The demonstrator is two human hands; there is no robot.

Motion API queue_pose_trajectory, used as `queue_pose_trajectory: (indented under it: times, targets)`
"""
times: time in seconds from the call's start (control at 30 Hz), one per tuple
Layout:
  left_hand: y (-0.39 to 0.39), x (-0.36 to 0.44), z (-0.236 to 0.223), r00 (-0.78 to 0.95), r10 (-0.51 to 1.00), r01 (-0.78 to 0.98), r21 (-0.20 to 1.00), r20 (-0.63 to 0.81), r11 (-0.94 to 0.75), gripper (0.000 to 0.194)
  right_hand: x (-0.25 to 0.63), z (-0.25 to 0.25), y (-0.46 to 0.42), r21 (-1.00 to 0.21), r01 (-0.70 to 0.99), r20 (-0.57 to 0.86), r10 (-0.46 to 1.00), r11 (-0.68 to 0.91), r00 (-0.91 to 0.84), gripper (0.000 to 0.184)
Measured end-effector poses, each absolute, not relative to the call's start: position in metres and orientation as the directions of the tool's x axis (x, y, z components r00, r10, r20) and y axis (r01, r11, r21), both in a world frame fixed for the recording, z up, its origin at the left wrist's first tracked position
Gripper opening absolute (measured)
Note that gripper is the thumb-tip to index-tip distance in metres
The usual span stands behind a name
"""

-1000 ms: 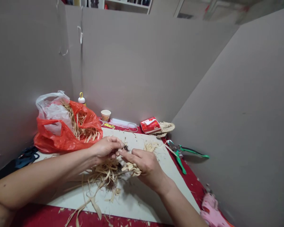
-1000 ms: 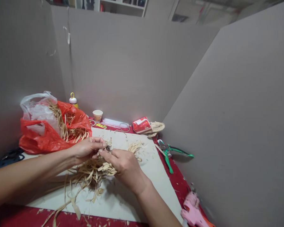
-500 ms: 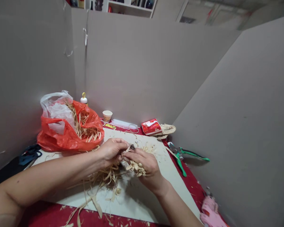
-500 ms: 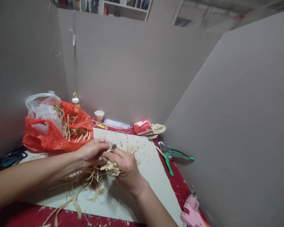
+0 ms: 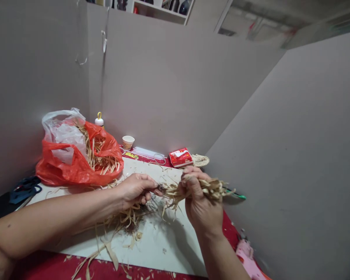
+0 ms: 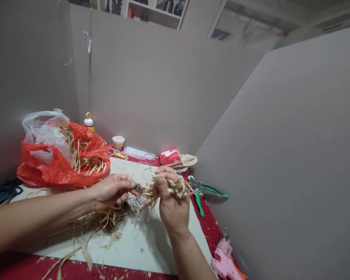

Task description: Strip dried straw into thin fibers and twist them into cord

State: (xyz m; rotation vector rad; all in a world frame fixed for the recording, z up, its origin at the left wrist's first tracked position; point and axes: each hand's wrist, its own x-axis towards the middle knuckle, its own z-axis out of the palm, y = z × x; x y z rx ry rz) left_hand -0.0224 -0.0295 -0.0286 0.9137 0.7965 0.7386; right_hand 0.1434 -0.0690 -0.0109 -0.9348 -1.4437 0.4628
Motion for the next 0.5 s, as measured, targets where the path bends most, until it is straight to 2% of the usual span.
queue_pose_trajectory:
  times: [0.07, 0.13, 0.3, 0.5]
  targets:
    - [-0.028, -0.024, -0.031, 0.51, 0.825, -0.192, 0.902, -0.245, 0.387, 0.016, 0.145, -0.01, -0.064, -0.852, 0.01, 0.513, 0.83, 0.524, 0.218, 0.021]
    - [-0.025, -0.028, -0.034, 0.495, 0.844, -0.149, 0.937, -0.205, 0.315, 0.022, 0.145, -0.009, -0.06, -0.859, -0.166, 0.439, 0.864, 0.484, 0.246, 0.024]
    - [-0.008, -0.052, -0.038, 0.361, 0.923, 0.001, 0.989, -0.135, 0.145, 0.03, 0.15, -0.003, -0.057, -0.835, -0.246, 0.453, 0.869, 0.492, 0.199, 0.022]
    - [0.008, -0.097, -0.025, 0.21, 0.978, 0.072, 0.997, -0.013, -0.002, 0.022, 0.16, 0.007, -0.063, -0.898, -0.35, 0.247, 0.964, 0.265, 0.097, 0.032]
